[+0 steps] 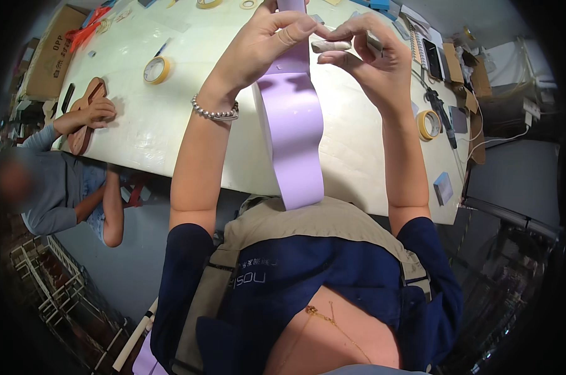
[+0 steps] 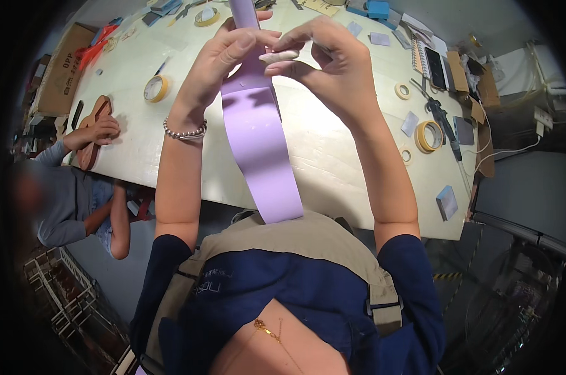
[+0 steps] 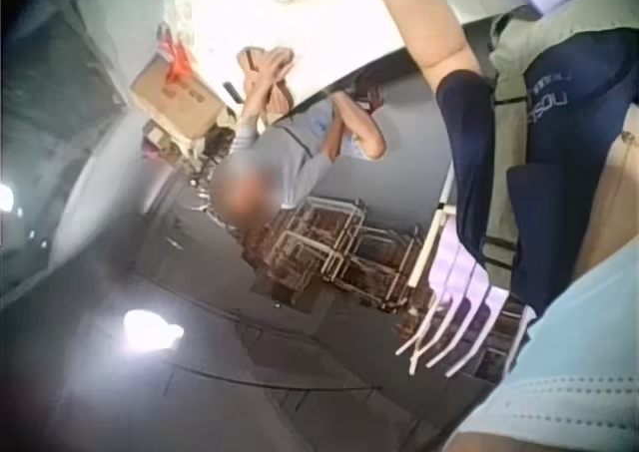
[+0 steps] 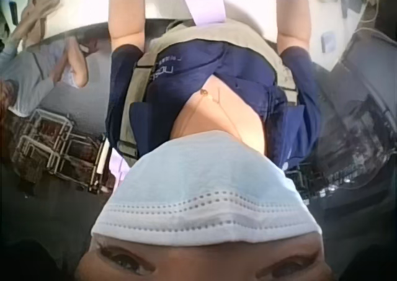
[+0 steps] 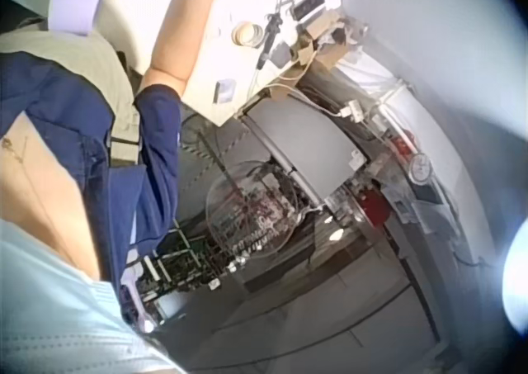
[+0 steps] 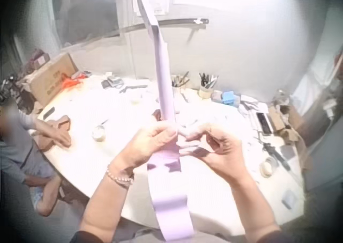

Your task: The person sands the edges and surfaces of purple guitar necks using a small sanding block. They handle multiple necks one at a time, rotating them to reach different areas, and place finished pieces back on a nearby rack.

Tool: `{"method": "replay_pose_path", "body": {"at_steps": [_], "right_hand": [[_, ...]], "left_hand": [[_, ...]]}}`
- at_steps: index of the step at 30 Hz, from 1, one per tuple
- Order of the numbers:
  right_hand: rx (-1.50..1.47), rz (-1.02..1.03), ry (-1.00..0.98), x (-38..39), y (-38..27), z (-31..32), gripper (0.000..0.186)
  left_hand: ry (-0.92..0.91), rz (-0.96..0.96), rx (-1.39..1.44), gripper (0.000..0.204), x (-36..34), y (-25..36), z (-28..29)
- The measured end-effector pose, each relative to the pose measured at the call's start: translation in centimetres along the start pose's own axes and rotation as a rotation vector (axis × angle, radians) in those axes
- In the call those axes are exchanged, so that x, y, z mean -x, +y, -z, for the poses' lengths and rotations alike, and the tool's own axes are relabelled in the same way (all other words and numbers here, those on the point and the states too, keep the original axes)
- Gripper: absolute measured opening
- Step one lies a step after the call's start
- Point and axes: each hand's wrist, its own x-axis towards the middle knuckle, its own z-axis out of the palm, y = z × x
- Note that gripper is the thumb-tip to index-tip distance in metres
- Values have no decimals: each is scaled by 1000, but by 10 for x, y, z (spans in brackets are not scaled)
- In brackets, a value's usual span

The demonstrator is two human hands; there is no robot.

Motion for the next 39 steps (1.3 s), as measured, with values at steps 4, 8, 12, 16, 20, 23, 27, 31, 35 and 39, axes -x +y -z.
{"method": "replay_pose_path", "body": {"at_steps": [4, 8, 12, 16, 20, 23, 27, 31, 35, 39], "right_hand": [[87, 29, 5, 0, 1, -2, 29], [141, 26, 13, -4, -1, -8, 30], [237, -101, 27, 3, -21, -12, 44], [36, -405, -30, 20, -37, -2, 24], [-76, -436, -46, 17, -53, -7, 12], [-4, -378, 26, 18, -49, -13, 9], [14, -380, 28, 14, -51, -17, 7], [108, -319, 31, 14, -46, -23, 6], [170, -295, 22, 13, -44, -24, 5], [241, -269, 11, 11, -43, -24, 7]], "left_hand": [[40, -3, -25, 37, 0, 2, -7], [39, 84, 34, 29, 2, 8, -7], [-18, 58, 19, 28, 9, 11, -4], [-71, -23, -152, 38, 10, 18, -7], [-40, -15, -172, 55, 12, 19, -10], [-47, -27, -169, 61, 11, 15, -11], [-20, -44, -188, 58, 12, 15, -11], [-24, -68, -223, 54, 14, 10, -10], [-21, -84, -227, 52, 15, 10, -9], [-13, -95, -227, 50, 15, 9, -9]]}}
